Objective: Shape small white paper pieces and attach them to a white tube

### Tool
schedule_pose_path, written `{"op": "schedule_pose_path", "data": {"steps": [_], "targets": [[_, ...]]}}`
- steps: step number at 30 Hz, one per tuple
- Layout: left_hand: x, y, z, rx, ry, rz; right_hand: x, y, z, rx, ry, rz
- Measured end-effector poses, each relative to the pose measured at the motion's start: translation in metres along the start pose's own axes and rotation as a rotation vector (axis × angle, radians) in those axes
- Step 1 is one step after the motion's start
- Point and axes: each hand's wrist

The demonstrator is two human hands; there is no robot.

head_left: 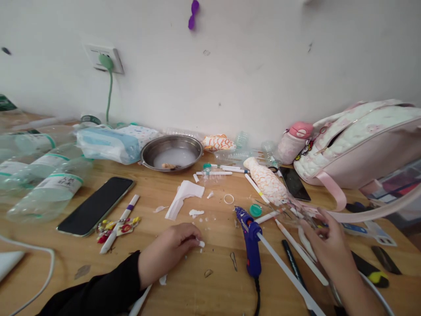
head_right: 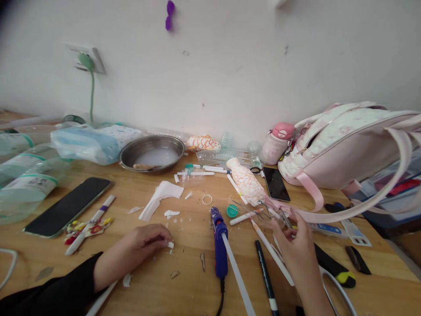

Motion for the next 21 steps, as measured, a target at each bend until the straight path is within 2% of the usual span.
{"op": "schedule_pose_path", "data": {"steps": [7, 12, 16, 18, 21], "targets": [[-0.005, -0.003, 0.003, -0.011, -0.066, -0.021, 0.0, 0.0, 0.003, 0.064, -0.019, 0.027], [-0.007, -0.002, -0.001, 0.025, -0.002, 0.018, -0.001, -0.004, 0.007, 0.104, -0.017, 0.05], [-0.002, 0.007, -0.011, 0.294, -0.103, 0.144, -0.002, -0.004, 0.006, 0.142, -0.047, 0.039], [0.002, 0.01, -0.016, 0.457, -0.107, 0.195, -0.003, -0.004, 0.003, 0.172, -0.068, 0.03], [0.01, 0.011, -0.018, 0.586, -0.082, 0.192, -0.005, -0.003, -0.002, 0.207, -0.099, 0.023]]}}
Point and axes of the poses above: each hand's wrist, its own x-axis towards the middle knuckle, its own y-axis out of the back of the hand, z = x × y, and after that the axes turned 2 degrees about x, right-handed
